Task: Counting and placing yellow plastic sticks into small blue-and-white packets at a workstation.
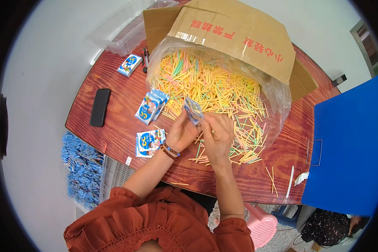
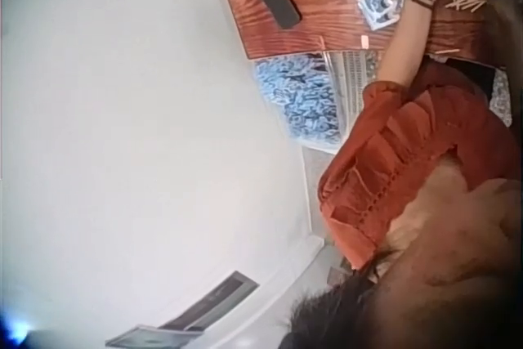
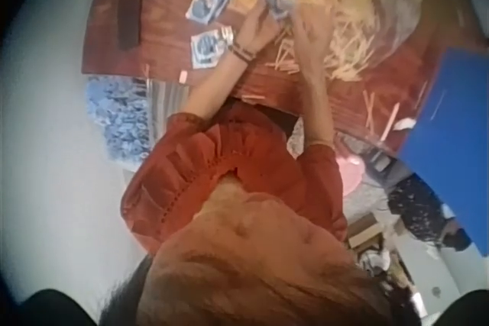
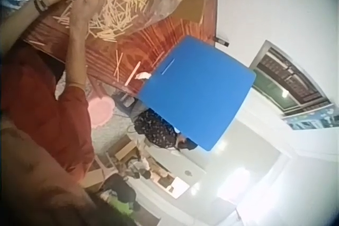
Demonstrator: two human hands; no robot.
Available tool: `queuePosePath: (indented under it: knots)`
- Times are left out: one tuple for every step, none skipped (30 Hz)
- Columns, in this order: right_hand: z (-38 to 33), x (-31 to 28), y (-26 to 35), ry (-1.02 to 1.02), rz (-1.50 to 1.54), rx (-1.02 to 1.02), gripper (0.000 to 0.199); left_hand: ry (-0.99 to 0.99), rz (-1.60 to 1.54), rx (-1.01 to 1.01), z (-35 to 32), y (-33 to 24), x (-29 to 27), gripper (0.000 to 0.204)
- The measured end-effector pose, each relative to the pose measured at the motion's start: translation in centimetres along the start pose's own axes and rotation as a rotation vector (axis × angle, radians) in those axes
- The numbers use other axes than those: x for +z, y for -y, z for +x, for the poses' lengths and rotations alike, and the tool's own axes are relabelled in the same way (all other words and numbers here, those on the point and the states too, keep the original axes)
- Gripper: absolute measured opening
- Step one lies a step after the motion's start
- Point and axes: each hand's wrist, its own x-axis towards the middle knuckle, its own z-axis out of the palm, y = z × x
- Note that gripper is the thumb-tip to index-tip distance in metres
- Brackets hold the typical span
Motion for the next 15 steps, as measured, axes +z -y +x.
queuePosePath:
  knots:
    - [0.4, -0.2, -0.2, 0.019, 0.039, 0.041, 0.008, -0.017, 0.004, -0.015, 0.0, 0.1, 0.3, 0.039]
    - [0.7, -0.4, -0.3, 0.038, 0.079, 0.083, 0.008, -0.034, 0.008, -0.030, -0.1, 0.0, 0.6, 0.039]
    - [1.5, -0.3, -0.3, 0.082, 0.173, 0.231, 0.008, -0.045, 0.043, -0.010, 0.2, -0.4, 0.4, 0.040]
    - [1.6, -0.5, 0.2, 0.084, 0.173, 0.225, 0.008, -0.041, 0.041, -0.006, 0.0, -0.8, -0.1, 0.040]
    - [1.3, -0.7, 1.0, 0.058, 0.259, 0.270, 0.008, -0.076, 0.074, 0.007, -0.5, -1.2, -0.7, 0.041]
    - [0.8, -0.9, 1.7, 0.032, 0.344, 0.322, 0.009, -0.117, 0.106, 0.017, -1.2, -1.3, -0.8, 0.041]
    - [1.4, -1.3, 1.3, 0.080, 0.170, 0.278, 0.010, -0.075, 0.097, 0.035, -1.2, -1.6, -0.8, 0.041]
    - [1.5, -1.0, 0.3, 0.086, 0.172, 0.281, 0.010, -0.081, 0.095, 0.038, -1.6, -1.9, -1.1, 0.041]
    - [2.1, -0.3, -0.9, 0.183, 0.104, 0.222, 0.011, -0.142, 0.212, 0.125, -1.2, -2.4, -1.1, 0.040]
    - [2.3, 0.2, -1.7, 0.281, 0.037, 0.162, 0.012, -0.203, 0.328, 0.212, -1.1, -2.9, -1.1, 0.040]
    - [1.1, 0.4, -1.6, 0.189, 0.181, 0.118, 0.011, -0.287, 0.384, 0.236, -1.9, -3.3, -1.2, 0.037]
    - [1.1, 0.3, -1.6, 0.199, 0.187, 0.125, 0.011, -0.301, 0.383, 0.240, -2.0, -3.7, -0.9, 0.037]
    - [0.9, 0.1, -0.6, 0.194, 0.252, 0.214, 0.011, -0.289, 0.488, 0.337, -2.7, -4.5, -0.2, 0.035]
    - [0.4, 0.1, 0.1, 0.187, 0.316, 0.304, 0.010, -0.276, 0.595, 0.433, -3.4, -5.3, 0.3, 0.034]
    - [0.2, 0.4, 0.3, 0.198, 0.300, 0.253, 0.011, -0.255, 0.588, 0.495, -3.5, -6.1, 0.6, 0.032]
